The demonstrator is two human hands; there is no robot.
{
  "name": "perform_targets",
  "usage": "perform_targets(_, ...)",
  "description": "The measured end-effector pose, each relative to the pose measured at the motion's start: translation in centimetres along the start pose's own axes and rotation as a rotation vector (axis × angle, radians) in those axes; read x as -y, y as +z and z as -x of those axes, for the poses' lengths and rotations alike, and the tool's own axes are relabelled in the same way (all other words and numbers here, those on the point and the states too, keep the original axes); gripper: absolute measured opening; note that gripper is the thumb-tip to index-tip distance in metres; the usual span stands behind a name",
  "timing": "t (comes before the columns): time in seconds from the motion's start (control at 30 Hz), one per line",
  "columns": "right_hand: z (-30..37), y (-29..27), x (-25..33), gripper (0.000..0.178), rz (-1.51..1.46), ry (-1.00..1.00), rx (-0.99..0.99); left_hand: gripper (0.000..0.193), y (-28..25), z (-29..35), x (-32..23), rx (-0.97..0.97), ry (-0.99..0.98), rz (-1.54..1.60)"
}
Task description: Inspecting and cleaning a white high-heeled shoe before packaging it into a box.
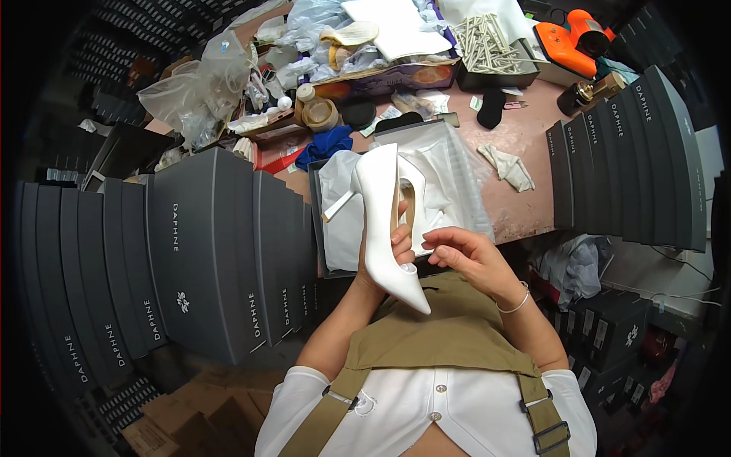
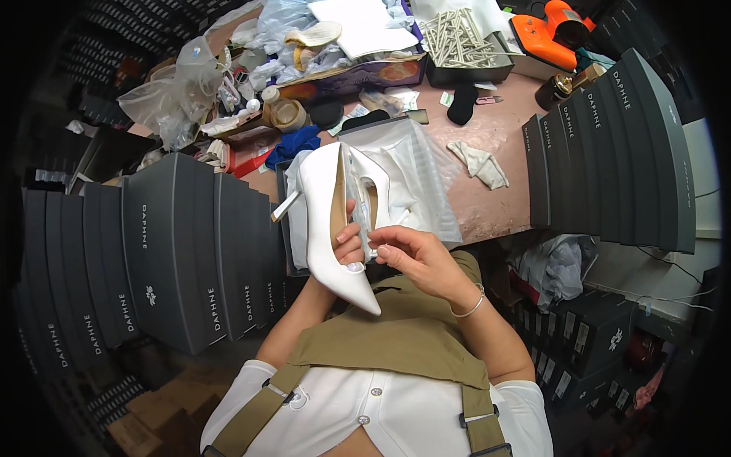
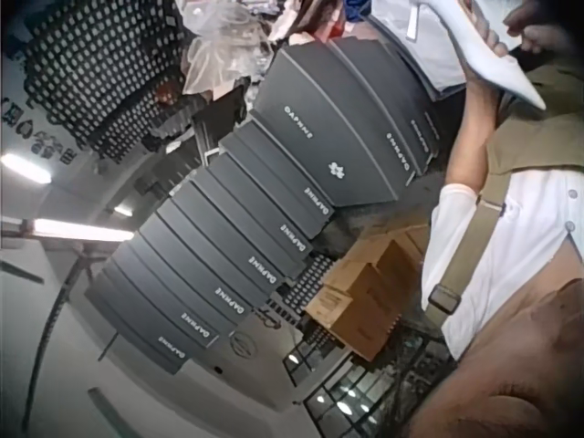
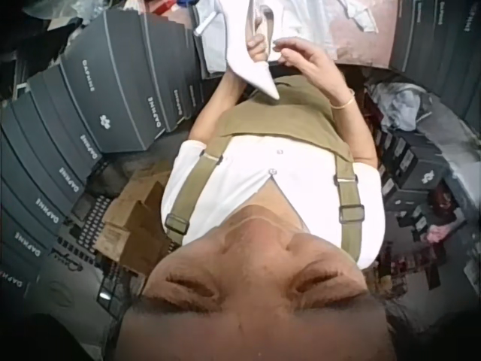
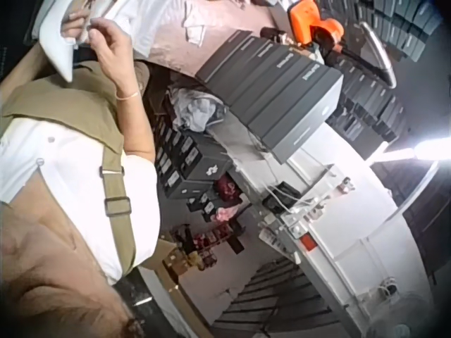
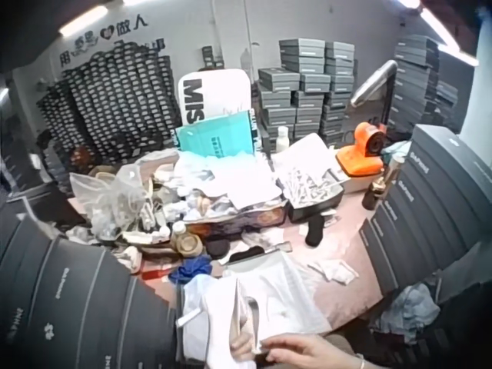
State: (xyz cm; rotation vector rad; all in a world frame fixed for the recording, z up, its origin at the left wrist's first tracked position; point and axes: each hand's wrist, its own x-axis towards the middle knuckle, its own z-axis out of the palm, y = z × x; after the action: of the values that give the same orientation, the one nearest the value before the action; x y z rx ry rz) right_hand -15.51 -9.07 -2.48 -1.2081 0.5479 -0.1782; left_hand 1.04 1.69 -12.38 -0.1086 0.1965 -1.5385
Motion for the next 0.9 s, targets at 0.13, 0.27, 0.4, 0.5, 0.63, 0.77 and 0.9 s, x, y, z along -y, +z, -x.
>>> perform_targets(0.13,0.1,0.2,-0.7,0.032,0.005,-0.002,0.026,0.047,0.6,0.1,0.4,-0.048,0.058,0.099)
perform_targets(0.27,0.5,-0.3,0.3,0.032,0.028,-0.038,-0.016,0.058,0.4,0.1,-0.1,-0.113,0.134,-0.196)
perform_targets(0.4,1.9,-3.6,1.0,0.048,-0.112,-0.089,-0.051,0.054,4.7,1.7,-1.9,-0.117,0.244,-1.277)
perform_targets(0.5,3.7,-4.6,1.3,0.057,-0.053,0.074,0.035,0.049,8.9,1.5,-1.2,0.325,0.252,-2.443)
perform_targets(0.63,5.1,-3.6,-0.7,0.052,0.088,0.028,-0.132,0.052,8.7,1.2,0.5,0.541,0.378,-2.628)
perform_targets(0.77,7.2,-6.3,-0.6,0.045,0.155,-0.100,-0.475,0.065,7.2,0.2,0.4,0.041,0.921,-2.498)
perform_targets(0.9,5.9,-12.2,-5.0,0.043,0.497,-0.293,-0.885,0.038,2.4,0.8,-2.8,-0.556,0.702,-1.782)
